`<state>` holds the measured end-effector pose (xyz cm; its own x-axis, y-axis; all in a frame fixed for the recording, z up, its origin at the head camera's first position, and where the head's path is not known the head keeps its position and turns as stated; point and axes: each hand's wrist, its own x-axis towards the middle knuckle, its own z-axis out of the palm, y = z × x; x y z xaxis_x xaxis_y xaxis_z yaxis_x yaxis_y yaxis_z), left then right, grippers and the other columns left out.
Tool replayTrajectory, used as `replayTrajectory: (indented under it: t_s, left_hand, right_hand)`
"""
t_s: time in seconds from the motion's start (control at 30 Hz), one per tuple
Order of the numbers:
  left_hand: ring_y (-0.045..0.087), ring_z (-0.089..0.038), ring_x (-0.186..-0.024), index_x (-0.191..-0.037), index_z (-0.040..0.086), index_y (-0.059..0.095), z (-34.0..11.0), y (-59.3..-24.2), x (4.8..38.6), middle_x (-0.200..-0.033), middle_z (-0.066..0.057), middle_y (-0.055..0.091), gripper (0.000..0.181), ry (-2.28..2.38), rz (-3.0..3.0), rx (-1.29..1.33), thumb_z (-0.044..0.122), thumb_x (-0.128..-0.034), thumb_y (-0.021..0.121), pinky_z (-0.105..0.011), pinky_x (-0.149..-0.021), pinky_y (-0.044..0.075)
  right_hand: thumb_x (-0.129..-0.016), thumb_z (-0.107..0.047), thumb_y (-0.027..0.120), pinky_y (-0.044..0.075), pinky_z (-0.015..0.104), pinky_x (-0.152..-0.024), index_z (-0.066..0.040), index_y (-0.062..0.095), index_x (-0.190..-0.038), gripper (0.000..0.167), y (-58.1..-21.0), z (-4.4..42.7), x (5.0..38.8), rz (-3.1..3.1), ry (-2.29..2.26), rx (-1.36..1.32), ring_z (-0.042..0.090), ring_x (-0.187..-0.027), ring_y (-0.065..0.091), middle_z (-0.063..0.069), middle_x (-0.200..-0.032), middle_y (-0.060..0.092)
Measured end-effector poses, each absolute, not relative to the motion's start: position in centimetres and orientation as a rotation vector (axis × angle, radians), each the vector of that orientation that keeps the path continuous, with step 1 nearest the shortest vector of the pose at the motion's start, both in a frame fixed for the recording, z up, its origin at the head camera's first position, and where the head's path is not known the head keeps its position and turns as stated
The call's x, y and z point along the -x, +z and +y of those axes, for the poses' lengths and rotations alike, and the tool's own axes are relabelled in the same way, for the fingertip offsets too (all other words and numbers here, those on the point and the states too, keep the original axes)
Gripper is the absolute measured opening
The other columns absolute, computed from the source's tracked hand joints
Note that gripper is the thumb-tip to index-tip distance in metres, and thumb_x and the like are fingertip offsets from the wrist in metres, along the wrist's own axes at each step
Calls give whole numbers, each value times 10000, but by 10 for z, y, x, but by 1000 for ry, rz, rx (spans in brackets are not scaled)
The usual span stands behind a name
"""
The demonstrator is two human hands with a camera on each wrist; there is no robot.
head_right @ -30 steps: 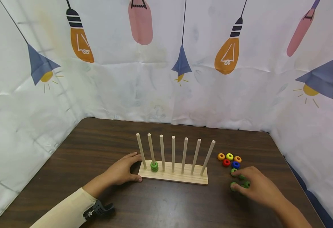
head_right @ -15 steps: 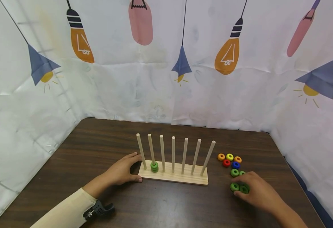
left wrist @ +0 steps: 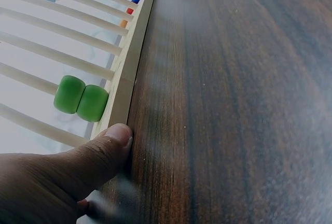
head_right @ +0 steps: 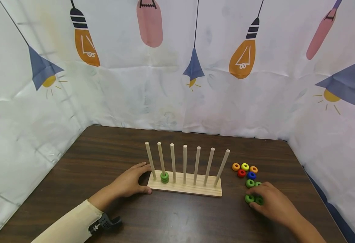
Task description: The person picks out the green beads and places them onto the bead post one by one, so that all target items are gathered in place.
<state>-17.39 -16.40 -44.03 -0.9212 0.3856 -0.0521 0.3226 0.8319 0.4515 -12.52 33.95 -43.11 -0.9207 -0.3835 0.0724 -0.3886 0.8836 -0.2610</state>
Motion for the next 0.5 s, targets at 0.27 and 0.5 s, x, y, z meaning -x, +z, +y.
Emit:
replayTrajectory:
  t_s: [0.27, 0.5]
  left_hand:
    - [343, -328, -1482, -1434, 191, 614, -164, -440, 174, -1563, -51, 468, 772, 676, 2868, -549, 410, -759, 917, -603, -1088, 385]
    - [347, -333, -1479, -1430, 185, 617, -164, -442, 175, -1557, -54, 476, 773, 682, 2870, -559, 408, -754, 920, -598, -1091, 383]
  right_hand:
    - [-742, -218, 930, 562, 421, -772, -251, 764, -1040, 343, -430, 335, 129, -2995, 449, -599, 207, -986, 619, -52, -1053, 655]
    - [-735, -186, 937, 553, 354, -738, -225, 753, -1036, 355, -420, 330, 131, -2806, 492, -627, 157, -952, 599, -115, -1026, 656]
